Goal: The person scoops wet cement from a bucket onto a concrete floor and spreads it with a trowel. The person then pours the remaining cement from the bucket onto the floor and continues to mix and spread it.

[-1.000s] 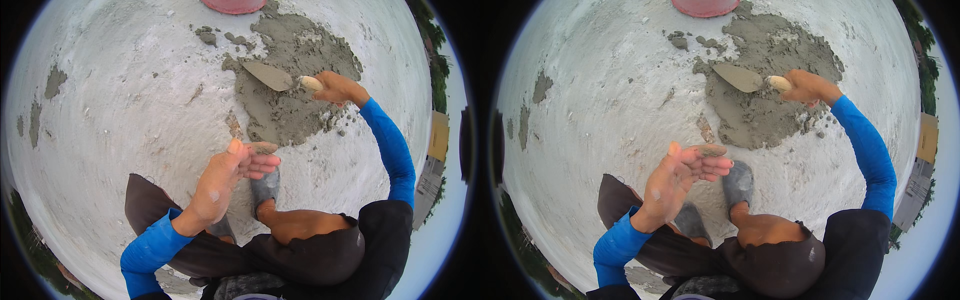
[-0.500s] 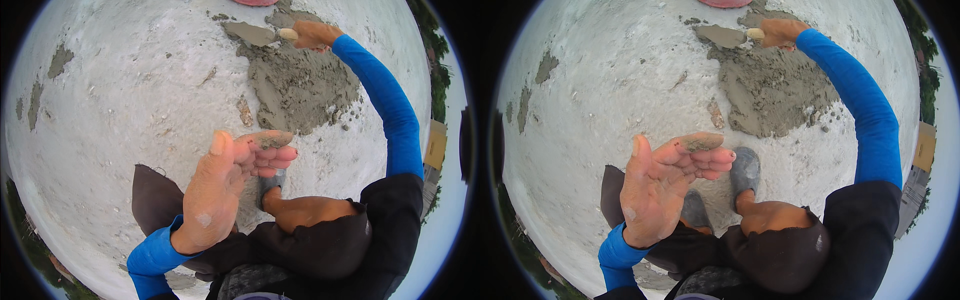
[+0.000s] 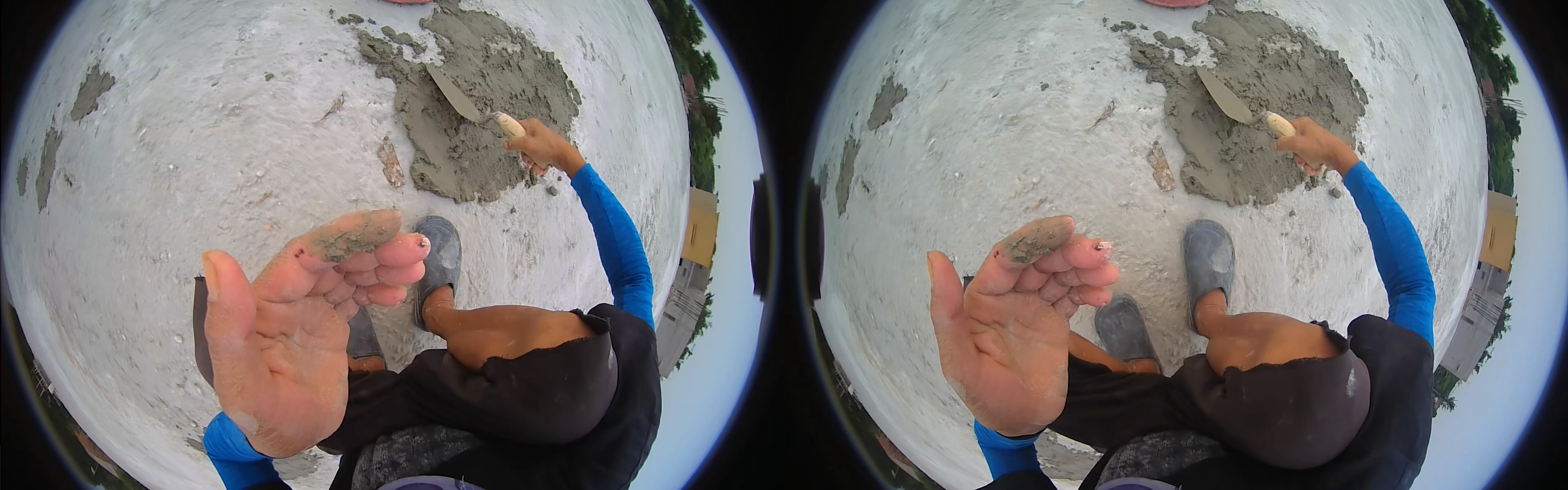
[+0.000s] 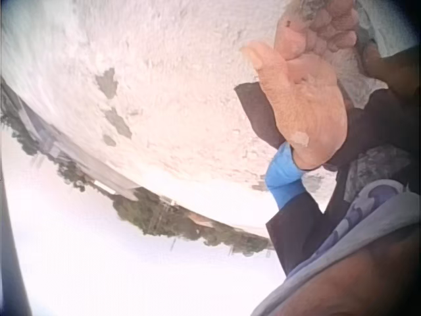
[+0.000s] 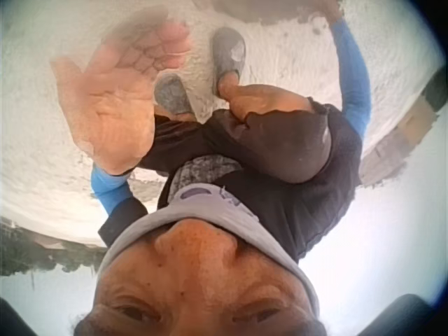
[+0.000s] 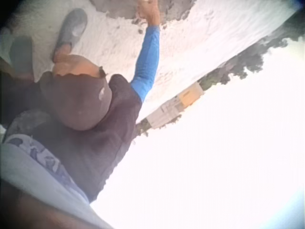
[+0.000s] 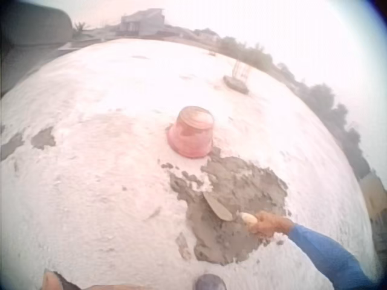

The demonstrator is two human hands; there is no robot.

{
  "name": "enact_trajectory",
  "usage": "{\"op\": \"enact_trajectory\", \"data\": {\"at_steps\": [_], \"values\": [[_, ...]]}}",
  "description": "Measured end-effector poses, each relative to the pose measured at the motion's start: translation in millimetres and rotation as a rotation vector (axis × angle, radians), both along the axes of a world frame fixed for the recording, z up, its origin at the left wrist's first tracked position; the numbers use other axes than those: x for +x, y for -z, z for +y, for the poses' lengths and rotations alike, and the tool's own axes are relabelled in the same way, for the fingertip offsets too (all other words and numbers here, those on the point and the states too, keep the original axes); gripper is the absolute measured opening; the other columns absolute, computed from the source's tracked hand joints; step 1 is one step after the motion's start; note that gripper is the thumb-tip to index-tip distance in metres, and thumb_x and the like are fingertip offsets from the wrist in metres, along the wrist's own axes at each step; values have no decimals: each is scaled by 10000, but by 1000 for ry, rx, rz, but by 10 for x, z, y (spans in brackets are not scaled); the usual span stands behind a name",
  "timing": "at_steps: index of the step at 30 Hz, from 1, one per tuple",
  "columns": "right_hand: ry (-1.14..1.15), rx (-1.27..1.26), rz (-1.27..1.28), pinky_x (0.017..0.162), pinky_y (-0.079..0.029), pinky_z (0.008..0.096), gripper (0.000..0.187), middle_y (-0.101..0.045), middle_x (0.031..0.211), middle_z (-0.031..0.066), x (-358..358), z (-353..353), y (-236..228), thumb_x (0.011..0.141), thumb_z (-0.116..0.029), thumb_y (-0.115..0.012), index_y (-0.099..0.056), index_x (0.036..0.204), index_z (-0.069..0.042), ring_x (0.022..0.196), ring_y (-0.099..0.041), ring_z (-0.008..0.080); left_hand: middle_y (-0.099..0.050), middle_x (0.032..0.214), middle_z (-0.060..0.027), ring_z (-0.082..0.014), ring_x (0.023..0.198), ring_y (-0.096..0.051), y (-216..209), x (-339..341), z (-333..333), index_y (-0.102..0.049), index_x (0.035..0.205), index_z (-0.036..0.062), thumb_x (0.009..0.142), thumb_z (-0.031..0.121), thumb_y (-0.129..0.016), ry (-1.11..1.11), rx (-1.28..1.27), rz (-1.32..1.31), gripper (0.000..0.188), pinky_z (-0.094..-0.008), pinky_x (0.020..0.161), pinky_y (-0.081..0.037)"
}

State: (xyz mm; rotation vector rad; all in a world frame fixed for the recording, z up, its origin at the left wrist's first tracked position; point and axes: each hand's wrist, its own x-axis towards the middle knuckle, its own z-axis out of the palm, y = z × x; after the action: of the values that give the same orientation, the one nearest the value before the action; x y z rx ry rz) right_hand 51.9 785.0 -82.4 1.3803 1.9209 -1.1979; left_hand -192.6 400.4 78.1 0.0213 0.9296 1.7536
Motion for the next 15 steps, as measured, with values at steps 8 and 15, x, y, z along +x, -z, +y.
{"op": "enact_trajectory", "data": {"at_steps": [8, 15], "values": [[-2, -30, 30, 359, -463, 391, 256, -606, 608, 111, -37, -898, 385, 917, -188, -663, -579, 950, 51, 411, -605, 206, -596, 1448, -267, -377, 1254, -650, -71, -242, -211, -345, 1607, -35, 1152, 519, -204, 15, 279, 98, 731, -488, 1041, -517], [-365, 439, -67, 702, -612, 508, 328, -737, 842, 282, -43, -1483, 632, 858, -195, -656, -663, 1036, 80, 711, -743, 415, -439, 1613, -241, -382, 1438, -506, -105, -378, -388, -223, 1671, 34, 1167, 436, -237, 86, 471, 186, 645, -521, 1140, -448]]}}
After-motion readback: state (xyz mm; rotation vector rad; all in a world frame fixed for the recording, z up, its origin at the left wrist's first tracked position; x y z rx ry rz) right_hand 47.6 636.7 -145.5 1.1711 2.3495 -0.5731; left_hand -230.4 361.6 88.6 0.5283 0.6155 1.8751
